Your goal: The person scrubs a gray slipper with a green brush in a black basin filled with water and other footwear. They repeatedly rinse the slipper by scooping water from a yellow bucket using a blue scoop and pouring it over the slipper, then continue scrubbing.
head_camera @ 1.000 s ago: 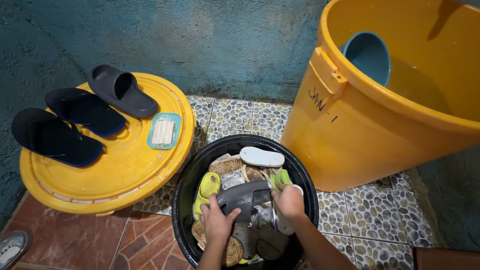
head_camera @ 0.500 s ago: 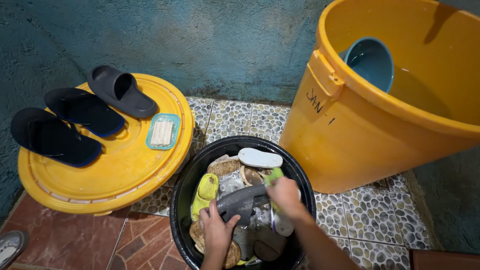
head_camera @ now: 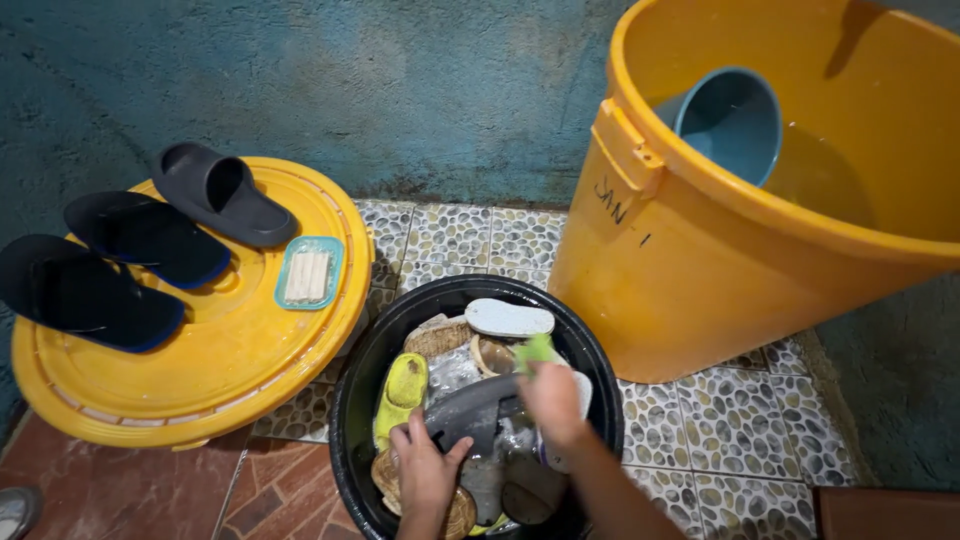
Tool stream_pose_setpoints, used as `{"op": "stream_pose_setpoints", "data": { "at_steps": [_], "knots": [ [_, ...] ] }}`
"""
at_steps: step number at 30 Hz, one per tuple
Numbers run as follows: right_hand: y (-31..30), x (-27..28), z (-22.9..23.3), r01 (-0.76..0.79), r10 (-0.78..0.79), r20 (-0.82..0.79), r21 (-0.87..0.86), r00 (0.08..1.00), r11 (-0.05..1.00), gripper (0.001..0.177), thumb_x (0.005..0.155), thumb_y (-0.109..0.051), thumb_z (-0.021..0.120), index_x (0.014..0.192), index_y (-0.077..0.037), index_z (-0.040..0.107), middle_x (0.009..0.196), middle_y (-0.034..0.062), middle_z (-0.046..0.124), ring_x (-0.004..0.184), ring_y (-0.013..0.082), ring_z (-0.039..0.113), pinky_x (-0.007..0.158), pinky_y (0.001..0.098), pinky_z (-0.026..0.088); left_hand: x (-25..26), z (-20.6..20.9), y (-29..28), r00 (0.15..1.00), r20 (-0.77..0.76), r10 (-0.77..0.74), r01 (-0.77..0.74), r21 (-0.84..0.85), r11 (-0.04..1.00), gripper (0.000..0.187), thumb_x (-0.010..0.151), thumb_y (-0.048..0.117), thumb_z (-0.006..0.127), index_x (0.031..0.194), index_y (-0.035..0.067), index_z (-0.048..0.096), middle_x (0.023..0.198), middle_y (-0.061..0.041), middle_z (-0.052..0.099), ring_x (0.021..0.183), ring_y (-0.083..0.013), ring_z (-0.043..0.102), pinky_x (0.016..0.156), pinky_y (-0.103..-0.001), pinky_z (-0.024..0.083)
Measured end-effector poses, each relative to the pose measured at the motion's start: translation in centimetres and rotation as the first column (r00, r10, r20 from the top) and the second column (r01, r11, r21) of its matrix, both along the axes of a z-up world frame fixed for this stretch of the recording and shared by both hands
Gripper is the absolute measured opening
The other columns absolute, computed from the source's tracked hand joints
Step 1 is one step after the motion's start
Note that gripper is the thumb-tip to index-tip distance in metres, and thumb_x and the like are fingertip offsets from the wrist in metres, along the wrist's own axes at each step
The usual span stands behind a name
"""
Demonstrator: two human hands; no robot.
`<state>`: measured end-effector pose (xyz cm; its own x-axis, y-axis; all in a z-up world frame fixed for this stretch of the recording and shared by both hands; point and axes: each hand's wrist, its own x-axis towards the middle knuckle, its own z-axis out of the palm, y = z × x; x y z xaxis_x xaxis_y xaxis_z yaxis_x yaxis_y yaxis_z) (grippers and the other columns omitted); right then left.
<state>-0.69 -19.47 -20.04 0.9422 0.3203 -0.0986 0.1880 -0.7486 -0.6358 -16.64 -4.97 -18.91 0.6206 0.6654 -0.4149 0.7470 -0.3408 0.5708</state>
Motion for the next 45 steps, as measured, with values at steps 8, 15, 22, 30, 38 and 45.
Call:
{"op": "stream_pose_setpoints", "data": {
  "at_steps": [8,15,22,30,38,45],
  "knots": [
    [4.5,-5.4,0.8,-0.238,0.228,-0.206,-0.023,0.952,0.971,0.023,0.088,-0.02,0.068,0.103,-0.005,0.077,0.08,0.0134,0.074,0.069,0.022,0.075,0.067,0.0366,0.063,-0.6,-2.3,0.5,0.999,0.037,-0.021,0.02,0.013,1.0,0.101,0.067,0.031,0.091,0.148,0.021,0.032,0.132,-0.016,0.041,0.126,-0.0401,0.049,0.107,-0.048,0.046],
    [0.7,0.1,-1.4,0.004,-0.006,-0.099,-0.022,0.995,1.0,0.019,0.084,-0.018,0.073,0.095,-0.005,0.079,0.079,0.012,0.074,0.073,0.0232,0.074,0.073,0.0386,0.061,-0.1,-2.9,0.5,0.998,0.065,-0.027,0.022,0.075,0.997,0.1,0.066,0.04,0.094,0.145,0.02,0.034,0.127,-0.019,0.043,0.123,-0.0448,0.048,0.105,-0.05,0.044],
    [4.1,-9.7,-0.8,-0.22,0.206,0.129,0.107,0.97,0.969,0.04,0.089,-0.029,0.073,0.126,-0.015,0.076,0.089,0.0235,0.069,0.063,0.0295,0.071,0.061,0.039,0.061,0.5,-3.7,2.9,0.997,-0.002,-0.072,0.072,-0.011,0.997,0.104,0.067,0.03,0.093,0.15,0.022,0.03,0.13,-0.018,0.047,0.122,-0.0422,0.055,0.105,-0.05,0.047],
    [3.6,-7.9,-3.5,-0.2,0.172,0.297,0.068,0.939,0.977,0.044,0.084,-0.028,0.073,0.126,-0.016,0.075,0.083,0.0265,0.068,0.062,0.0373,0.068,0.058,0.0459,0.059,1.6,-2.1,3.0,0.996,-0.073,-0.041,0.037,-0.051,0.998,0.103,0.07,0.029,0.093,0.151,0.024,0.028,0.133,-0.017,0.045,0.123,-0.0406,0.056,0.105,-0.048,0.049],
    [0.8,-2.7,-3.5,-0.129,0.132,0.031,-0.085,0.991,0.988,0.041,0.094,-0.031,0.072,0.133,-0.018,0.068,0.081,0.0248,0.07,0.067,0.0351,0.072,0.072,0.0424,0.06,1.5,-0.8,3.1,0.995,-0.093,-0.048,0.04,-0.079,0.996,0.108,0.067,0.032,0.096,0.15,0.023,0.028,0.135,-0.016,0.046,0.125,-0.0397,0.057,0.106,-0.046,0.049],
    [1.3,-10.6,-1.1,-0.283,0.277,0.233,-0.009,0.932,0.959,0.046,0.086,-0.025,0.074,0.132,-0.023,0.07,0.086,0.0219,0.067,0.064,0.0345,0.073,0.057,0.0421,0.061,1.7,-0.7,4.4,0.992,-0.056,-0.11,0.107,-0.06,0.992,0.102,0.068,0.037,0.095,0.146,0.019,0.032,0.136,-0.017,0.053,0.125,-0.0358,0.059,0.104,-0.045,0.051]
  ]
}}
